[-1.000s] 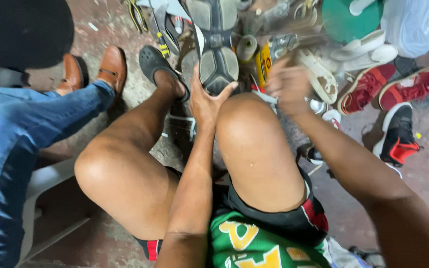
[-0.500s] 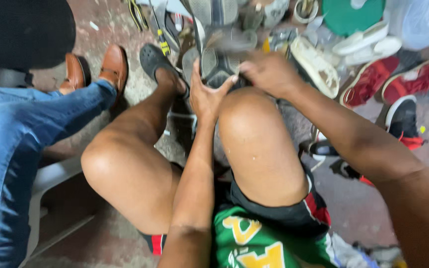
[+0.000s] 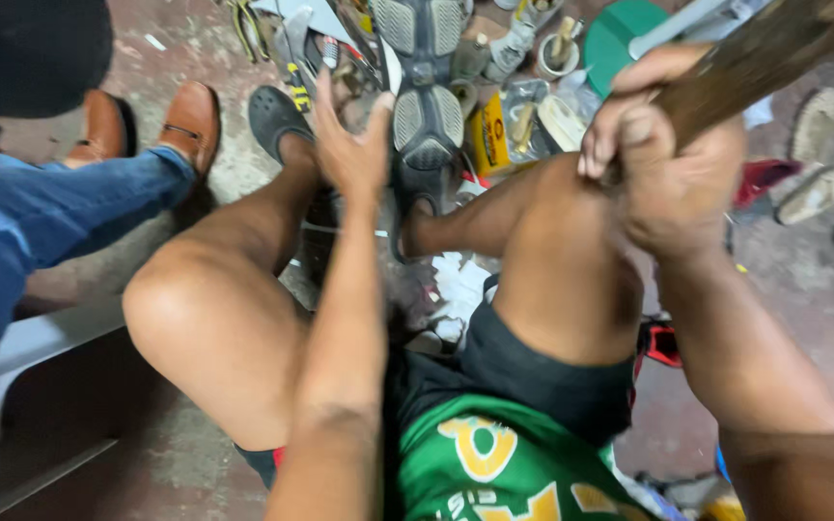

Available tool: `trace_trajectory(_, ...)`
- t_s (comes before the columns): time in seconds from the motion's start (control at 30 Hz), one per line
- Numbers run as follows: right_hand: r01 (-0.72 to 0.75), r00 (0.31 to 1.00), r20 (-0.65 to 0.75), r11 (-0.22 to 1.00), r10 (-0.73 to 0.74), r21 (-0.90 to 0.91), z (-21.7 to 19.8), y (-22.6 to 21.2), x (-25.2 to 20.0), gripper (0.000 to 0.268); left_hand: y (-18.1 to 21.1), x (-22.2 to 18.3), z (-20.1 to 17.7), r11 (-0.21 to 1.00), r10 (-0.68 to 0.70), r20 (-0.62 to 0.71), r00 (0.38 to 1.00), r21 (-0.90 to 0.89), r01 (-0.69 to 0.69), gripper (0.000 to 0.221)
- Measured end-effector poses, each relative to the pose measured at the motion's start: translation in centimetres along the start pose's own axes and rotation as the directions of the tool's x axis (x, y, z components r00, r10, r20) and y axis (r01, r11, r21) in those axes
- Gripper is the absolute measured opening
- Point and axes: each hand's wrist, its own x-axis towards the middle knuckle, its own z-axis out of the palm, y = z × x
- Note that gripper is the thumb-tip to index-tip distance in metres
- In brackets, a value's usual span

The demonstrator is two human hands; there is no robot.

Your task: The person fits a replacement sole onto a black sneaker and then secures it by hammering the bottom of the shoe.

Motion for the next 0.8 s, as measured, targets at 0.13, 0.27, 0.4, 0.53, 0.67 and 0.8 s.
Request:
trace_trajectory(0.13, -0.110, 0.993, -0.038, 0.988, 0.115, 0.105, 2.2, 0.9, -2.0, 0.048, -3.8, 2.6, 1.4, 0.945, 0.088, -0.007, 0.996, -0.316, -0.086, 0.060)
trace_trajectory(0.27, -0.330, 0.914, -0.110, 0.874, 0.390, 0.356, 4.2, 4.4, -5.2, 0.030, -5.4, 1.7, 4.0, 0.988, 0.125, 0.179, 0.976, -0.108, -0.107, 0.083)
trace_trajectory(0.4, -0.668, 0.612, -0.275, 0.671, 0.741, 0.322, 9.9, 8.7, -9.5, 0.021, -4.4, 5.3, 4.9, 0.986, 0.054, 0.319, 0.946, -0.168, 0.000, 0.093)
trace_trajectory(0.53, -0.569, 0.816, -0.229, 0.807, 0.531, -0.156, 11.4, 11.9, -12.5, 0.024, -0.9, 6.6, 3.7, 0.993, -0.107, 0.415, 0.904, 0.090, 0.076, 0.092)
trace_trajectory(0.67, -0.573, 0.817, -0.187, 0.804, 0.545, -0.160, 9.1, 13.2, -13.2, 0.024, 0.7, 5.4, 2.9, 0.983, 0.174, 0.192, 0.966, -0.086, -0.160, 0.090)
trace_trajectory(0.8, -0.551, 0.803, -0.225, 0.831, 0.551, 0.069, 7.3, 12.7, -11.8, 0.021, 1.4, 2.7, -0.9, 0.924, 0.382, 0.382, 0.842, -0.185, -0.335, 0.115)
